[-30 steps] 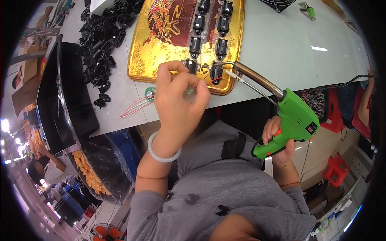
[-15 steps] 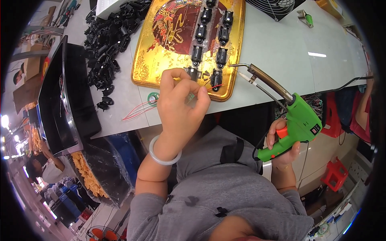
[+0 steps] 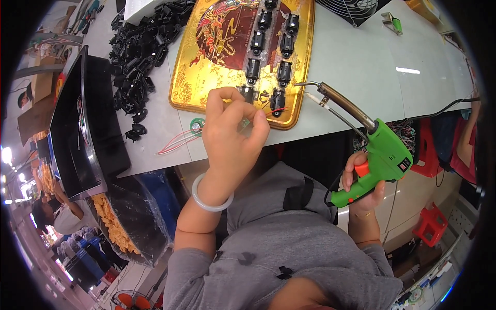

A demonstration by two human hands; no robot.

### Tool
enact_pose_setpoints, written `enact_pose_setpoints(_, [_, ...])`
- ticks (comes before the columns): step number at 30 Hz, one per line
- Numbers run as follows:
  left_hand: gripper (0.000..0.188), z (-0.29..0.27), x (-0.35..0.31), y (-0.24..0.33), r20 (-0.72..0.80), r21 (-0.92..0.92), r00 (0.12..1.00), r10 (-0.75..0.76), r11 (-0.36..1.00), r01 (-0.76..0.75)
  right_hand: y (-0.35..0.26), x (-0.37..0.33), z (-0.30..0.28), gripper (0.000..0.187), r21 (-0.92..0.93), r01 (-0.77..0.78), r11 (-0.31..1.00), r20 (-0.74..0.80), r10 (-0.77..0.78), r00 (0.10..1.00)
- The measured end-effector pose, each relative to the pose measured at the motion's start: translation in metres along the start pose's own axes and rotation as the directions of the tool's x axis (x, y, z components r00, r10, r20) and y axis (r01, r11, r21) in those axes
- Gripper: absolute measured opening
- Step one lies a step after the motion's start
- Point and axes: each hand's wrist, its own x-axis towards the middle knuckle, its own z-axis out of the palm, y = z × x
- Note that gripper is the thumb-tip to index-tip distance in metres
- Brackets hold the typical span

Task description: The person solders wires to small circuit boards using a handheld soldering gun.

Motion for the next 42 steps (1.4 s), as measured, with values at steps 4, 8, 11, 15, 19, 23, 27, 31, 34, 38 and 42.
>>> enact_pose_setpoints(4, [0.008, 0.001, 0.0, -0.002, -0.029, 0.027, 0.998, 0.051, 0.998, -0.05, 0.0, 0.0, 0.0, 0.073, 0.006, -0.003, 1.0, 0.002, 0.003, 1.0])
enact_pose_setpoints(8, [0.007, 0.001, 0.001, -0.002, -0.032, 0.029, 0.998, 0.062, 0.998, -0.061, 0.001, -0.001, -0.001, 0.073, 0.011, -0.003, 1.0, -0.004, 0.003, 1.0])
enact_pose_setpoints(11, [0.007, 0.0, 0.001, -0.002, -0.027, 0.035, 0.998, 0.058, 0.998, -0.057, 0.001, 0.0, -0.001, 0.072, 0.008, -0.005, 1.0, 0.001, 0.005, 1.0])
enact_pose_setpoints(15, [0.007, 0.001, 0.0, -0.002, -0.028, 0.029, 0.998, 0.051, 0.998, -0.05, 0.002, 0.0, -0.001, 0.073, 0.019, -0.008, 1.0, 0.007, 0.008, 1.0])
enact_pose_setpoints(19, [0.007, 0.001, 0.0, -0.002, -0.028, 0.036, 0.998, 0.056, 0.998, -0.055, 0.002, 0.0, -0.002, 0.073, 0.026, -0.002, 1.0, 0.0, 0.002, 1.0])
enact_pose_setpoints(23, [0.007, 0.0, 0.001, -0.003, -0.029, 0.027, 0.998, 0.057, 0.998, -0.057, 0.002, 0.0, -0.002, 0.073, 0.024, -0.002, 1.0, 0.0, 0.001, 1.0])
enact_pose_setpoints(27, [0.008, -0.001, 0.002, -0.002, -0.009, 0.029, 0.998, 0.062, 0.998, -0.062, 0.003, 0.0, -0.003, 0.073, 0.031, -0.004, 1.0, -0.004, 0.004, 1.0])
enact_pose_setpoints(31, [0.009, -0.003, 0.003, -0.005, 0.008, 0.018, 0.996, 0.088, 0.996, -0.088, 0.002, 0.0, -0.002, 0.073, 0.026, 0.0, 1.0, -0.002, 0.0, 1.0])
enact_pose_setpoints(34, [0.01, -0.005, 0.004, -0.003, 0.036, 0.038, 0.995, 0.098, 0.994, -0.1, 0.003, 0.0, -0.003, 0.074, 0.03, -0.001, 1.0, -0.001, 0.001, 1.0])
enact_pose_setpoints(38, [0.01, -0.008, 0.004, 0.005, 0.061, -0.087, 0.998, -0.027, 0.996, 0.032, 0.003, -0.001, -0.004, 0.075, 0.044, -0.011, 0.999, 0.0, 0.011, 1.0])
enact_pose_setpoints(42, [0.015, -0.013, 0.005, 0.005, 0.18, 0.054, 0.977, 0.112, 0.991, -0.124, 0.003, -0.001, -0.008, 0.077, 0.054, -0.007, 0.999, 0.02, 0.005, 1.0])
